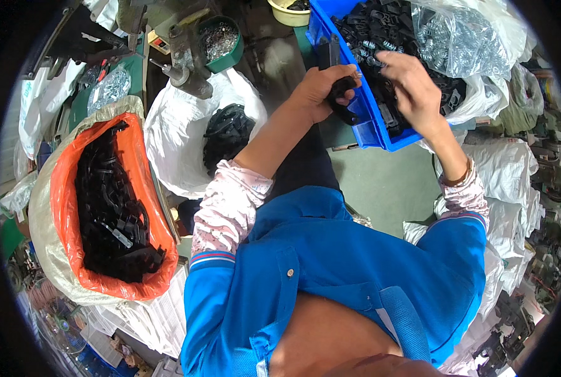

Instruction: The person repeatedly picks small black plastic components from a blue bin and a large orange-lined sack, joins them by hand, and places the assembled units into a white sack. The cycle continues throughout the clip.

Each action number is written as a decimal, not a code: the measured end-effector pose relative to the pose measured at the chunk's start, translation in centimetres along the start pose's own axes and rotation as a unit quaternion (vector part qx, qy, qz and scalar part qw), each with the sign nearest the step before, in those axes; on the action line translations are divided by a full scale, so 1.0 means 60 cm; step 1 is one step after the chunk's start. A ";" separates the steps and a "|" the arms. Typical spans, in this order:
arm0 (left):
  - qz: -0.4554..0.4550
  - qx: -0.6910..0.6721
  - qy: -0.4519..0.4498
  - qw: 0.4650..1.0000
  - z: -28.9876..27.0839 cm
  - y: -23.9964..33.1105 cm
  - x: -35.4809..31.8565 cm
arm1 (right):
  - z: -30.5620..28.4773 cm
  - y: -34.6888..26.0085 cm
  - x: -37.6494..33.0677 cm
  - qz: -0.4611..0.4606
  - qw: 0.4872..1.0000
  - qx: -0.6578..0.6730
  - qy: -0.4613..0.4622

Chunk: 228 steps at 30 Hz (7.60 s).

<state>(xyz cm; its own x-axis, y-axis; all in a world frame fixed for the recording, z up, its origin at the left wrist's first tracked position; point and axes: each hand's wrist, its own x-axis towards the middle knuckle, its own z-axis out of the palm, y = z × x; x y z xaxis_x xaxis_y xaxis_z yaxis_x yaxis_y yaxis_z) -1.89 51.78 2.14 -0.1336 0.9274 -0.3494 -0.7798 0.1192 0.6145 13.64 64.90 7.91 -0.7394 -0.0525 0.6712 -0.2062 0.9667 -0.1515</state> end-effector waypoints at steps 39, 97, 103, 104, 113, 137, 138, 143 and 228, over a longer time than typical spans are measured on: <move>0.483 0.272 0.350 0.755 -0.156 0.019 -0.342 | 0.229 -0.231 0.265 -0.118 0.910 0.350 -0.189; 0.350 0.116 0.187 0.911 -0.199 0.009 -0.399 | 0.315 -0.191 0.253 0.241 0.688 0.664 -0.167; 0.341 0.088 0.165 0.921 -0.192 0.010 -0.398 | 0.317 -0.191 0.252 0.212 0.738 0.608 -0.203; 0.341 0.087 0.164 0.922 -0.192 0.010 -0.397 | 0.317 -0.192 0.252 0.210 0.745 0.597 -0.211; 0.342 0.077 0.159 0.923 -0.197 0.008 -0.388 | 0.322 -0.207 0.244 0.212 0.733 0.603 -0.232; 0.337 0.218 0.290 0.869 -0.197 -0.007 -0.323 | 0.221 0.394 0.286 0.305 0.898 0.157 -0.275; 0.331 0.213 0.286 0.874 -0.201 -0.010 -0.330 | 0.230 0.405 0.289 0.337 0.876 0.116 -0.326; 0.333 0.244 0.311 0.856 -0.210 -0.019 -0.341 | 0.320 0.434 0.262 0.227 0.859 -0.113 -0.446; 0.324 0.706 0.231 0.586 -0.172 0.276 -0.347 | 0.492 0.018 0.300 0.263 0.941 0.039 -0.212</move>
<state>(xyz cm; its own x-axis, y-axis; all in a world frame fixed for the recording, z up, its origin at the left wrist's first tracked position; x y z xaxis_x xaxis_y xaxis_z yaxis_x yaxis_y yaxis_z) -18.34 30.78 12.31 -0.5272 0.7839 0.3280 0.7662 0.2716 0.5824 -18.83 57.61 -1.62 -0.9382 0.3157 0.1418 0.2243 0.8667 -0.4456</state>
